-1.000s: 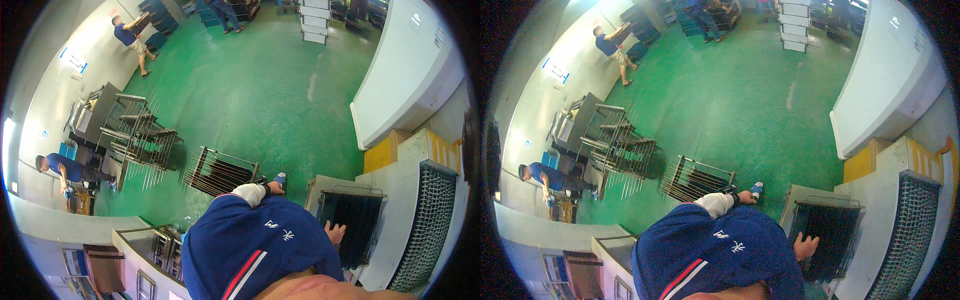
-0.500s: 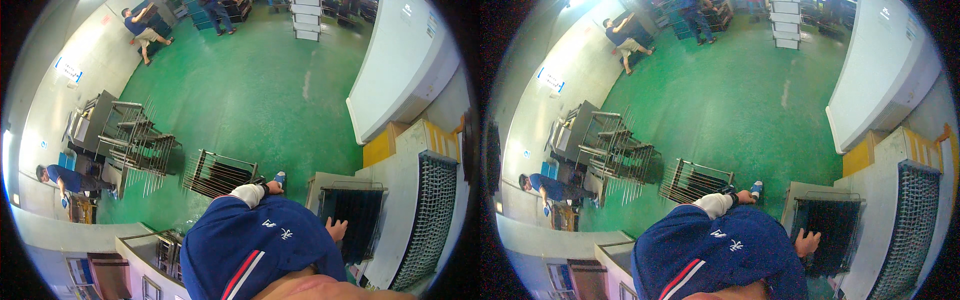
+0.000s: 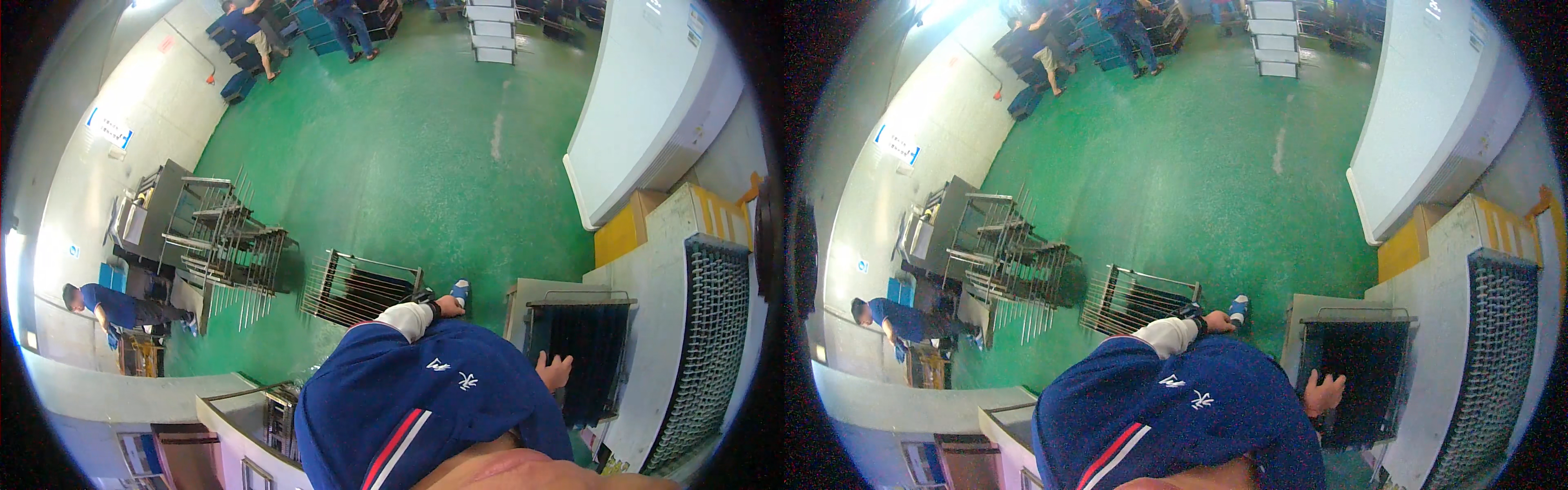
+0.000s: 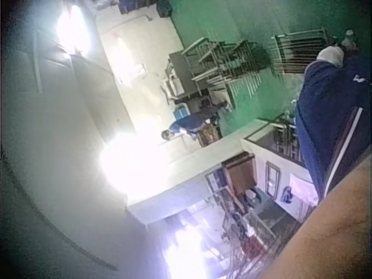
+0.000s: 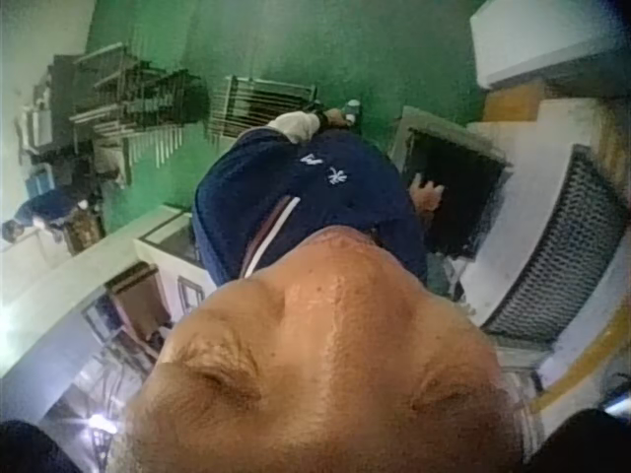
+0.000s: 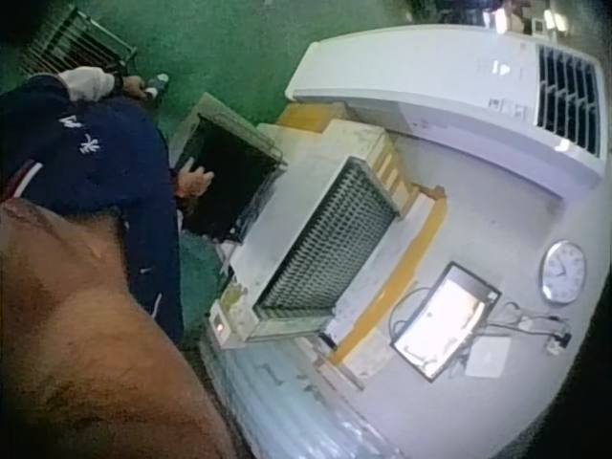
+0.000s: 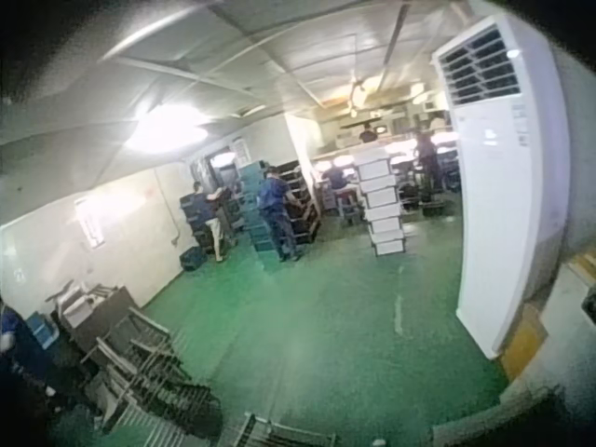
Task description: Moving metal racks and loading metal plates into an industrial processing machine.
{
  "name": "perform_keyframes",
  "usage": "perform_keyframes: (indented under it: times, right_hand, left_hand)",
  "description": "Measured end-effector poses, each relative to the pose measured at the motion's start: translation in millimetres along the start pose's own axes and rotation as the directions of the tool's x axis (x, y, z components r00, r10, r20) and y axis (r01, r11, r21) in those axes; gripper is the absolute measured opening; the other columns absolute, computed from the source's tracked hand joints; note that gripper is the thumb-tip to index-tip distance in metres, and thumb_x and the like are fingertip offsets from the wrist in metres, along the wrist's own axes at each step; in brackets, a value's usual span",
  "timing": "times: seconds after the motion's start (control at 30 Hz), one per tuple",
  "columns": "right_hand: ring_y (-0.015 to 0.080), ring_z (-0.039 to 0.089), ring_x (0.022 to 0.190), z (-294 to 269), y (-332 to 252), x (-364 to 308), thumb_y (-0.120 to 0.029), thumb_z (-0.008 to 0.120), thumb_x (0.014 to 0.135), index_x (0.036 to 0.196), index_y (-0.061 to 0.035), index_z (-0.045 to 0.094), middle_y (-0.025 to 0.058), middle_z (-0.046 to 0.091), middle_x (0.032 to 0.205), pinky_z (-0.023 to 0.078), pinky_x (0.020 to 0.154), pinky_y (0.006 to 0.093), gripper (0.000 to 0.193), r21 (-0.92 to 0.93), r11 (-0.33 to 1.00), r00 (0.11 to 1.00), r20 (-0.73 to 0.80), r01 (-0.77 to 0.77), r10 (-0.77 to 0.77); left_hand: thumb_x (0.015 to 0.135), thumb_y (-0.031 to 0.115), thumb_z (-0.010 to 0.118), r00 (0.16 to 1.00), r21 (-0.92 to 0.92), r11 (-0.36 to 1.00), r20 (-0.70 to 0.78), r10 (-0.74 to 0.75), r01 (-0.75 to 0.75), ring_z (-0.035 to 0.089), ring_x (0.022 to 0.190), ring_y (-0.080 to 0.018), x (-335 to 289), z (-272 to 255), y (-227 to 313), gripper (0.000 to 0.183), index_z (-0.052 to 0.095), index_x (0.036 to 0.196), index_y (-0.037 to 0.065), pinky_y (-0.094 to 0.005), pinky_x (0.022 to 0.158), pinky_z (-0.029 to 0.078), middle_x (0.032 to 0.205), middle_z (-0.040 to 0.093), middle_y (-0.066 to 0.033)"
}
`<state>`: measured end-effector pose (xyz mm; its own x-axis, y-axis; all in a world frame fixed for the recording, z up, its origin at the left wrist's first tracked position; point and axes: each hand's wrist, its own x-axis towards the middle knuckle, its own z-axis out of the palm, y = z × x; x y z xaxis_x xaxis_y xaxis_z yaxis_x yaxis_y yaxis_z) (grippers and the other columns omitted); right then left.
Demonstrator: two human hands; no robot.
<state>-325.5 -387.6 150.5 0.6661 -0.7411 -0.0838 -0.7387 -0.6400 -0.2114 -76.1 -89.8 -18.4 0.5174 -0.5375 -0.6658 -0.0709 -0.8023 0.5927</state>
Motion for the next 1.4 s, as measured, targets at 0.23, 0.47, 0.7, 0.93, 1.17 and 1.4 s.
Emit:
perform_keyframes:
  times: [0.23, 0.47, 0.7, 0.93, 1.17, 1.4]
  right_hand:
    - [0.0427, 0.054, 0.099, 8, 5, 0, -0.042, 0.067, 0.077, 0.087, 0.0008, 0.069, 0.0261, 0.051, 0.118, 0.046, 0.082, 0.0485, 0.044, -0.005, 1.0, 0.997, -0.076, 0.027, -0.027]
    - [0.0381, 0.057, 0.096, -1, 0, 1, -0.04, 0.07, 0.075, 0.089, 0.0012, 0.07, 0.0209, 0.053, 0.11, 0.049, 0.074, 0.0456, 0.043, -0.024, 0.998, 0.995, -0.089, 0.052, -0.054]
    - [0.0402, 0.055, 0.094, -1, 0, 0, -0.04, 0.069, 0.076, 0.084, 0.0, 0.067, 0.0206, 0.051, 0.11, 0.048, 0.075, 0.0477, 0.041, -0.025, 0.998, 0.991, -0.112, 0.065, -0.068]
    - [0.0405, 0.056, 0.094, -3, 0, 0, -0.04, 0.069, 0.075, 0.084, 0.0003, 0.066, 0.0205, 0.051, 0.111, 0.048, 0.075, 0.0474, 0.041, -0.01, 0.998, 0.99, -0.122, 0.066, -0.067]
    - [0.0404, 0.055, 0.096, -7, 0, 2, -0.041, 0.066, 0.078, 0.086, 0.001, 0.067, 0.0212, 0.051, 0.111, 0.048, 0.076, 0.0477, 0.043, -0.009, 0.996, 0.994, -0.07, 0.083, -0.084]
    - [0.0399, 0.055, 0.096, -11, -3, 2, -0.041, 0.065, 0.079, 0.088, 0.0018, 0.067, 0.0217, 0.052, 0.11, 0.048, 0.077, 0.0477, 0.044, -0.039, 0.996, 0.993, -0.089, 0.077, -0.08]
  left_hand:
    - [0.078, 0.046, 0.062, 1.0, 0.043, 0.999, -0.022, -0.006, 0.007, 0.065, 0.087, -0.0311, -10, -6, 12, 0.045, 0.072, 0.091, 0.004, -0.0401, 0.079, 0.049, 0.089, 0.069, -0.0167]
    - [0.074, 0.047, 0.069, 0.996, 0.006, 0.996, -0.013, -0.086, 0.086, 0.065, 0.084, -0.0266, -5, -7, 6, 0.047, 0.071, 0.096, 0.006, -0.0371, 0.077, 0.05, 0.089, 0.069, -0.0146]
    - [0.076, 0.049, 0.067, 0.999, 0.033, 0.999, -0.005, -0.037, 0.037, 0.065, 0.087, -0.0293, -10, -14, 5, 0.051, 0.07, 0.1, 0.004, -0.0373, 0.08, 0.049, 0.093, 0.069, -0.017]
    - [0.077, 0.05, 0.065, 1.0, 0.081, 0.996, 0.01, -0.027, 0.027, 0.065, 0.09, -0.0315, -11, -16, 5, 0.054, 0.069, 0.104, 0.003, -0.0387, 0.082, 0.049, 0.096, 0.068, -0.0179]
    - [0.075, 0.044, 0.063, 1.0, 0.045, 0.999, -0.012, -0.024, 0.025, 0.066, 0.082, -0.028, -2, -12, -7, 0.045, 0.071, 0.091, 0.003, -0.0376, 0.076, 0.05, 0.086, 0.069, -0.0154]
    - [0.075, 0.043, 0.063, 0.999, 0.06, 0.998, -0.037, -0.01, 0.012, 0.066, 0.079, -0.0281, -1, -8, -8, 0.043, 0.071, 0.09, 0.003, -0.0382, 0.074, 0.05, 0.084, 0.069, -0.015]
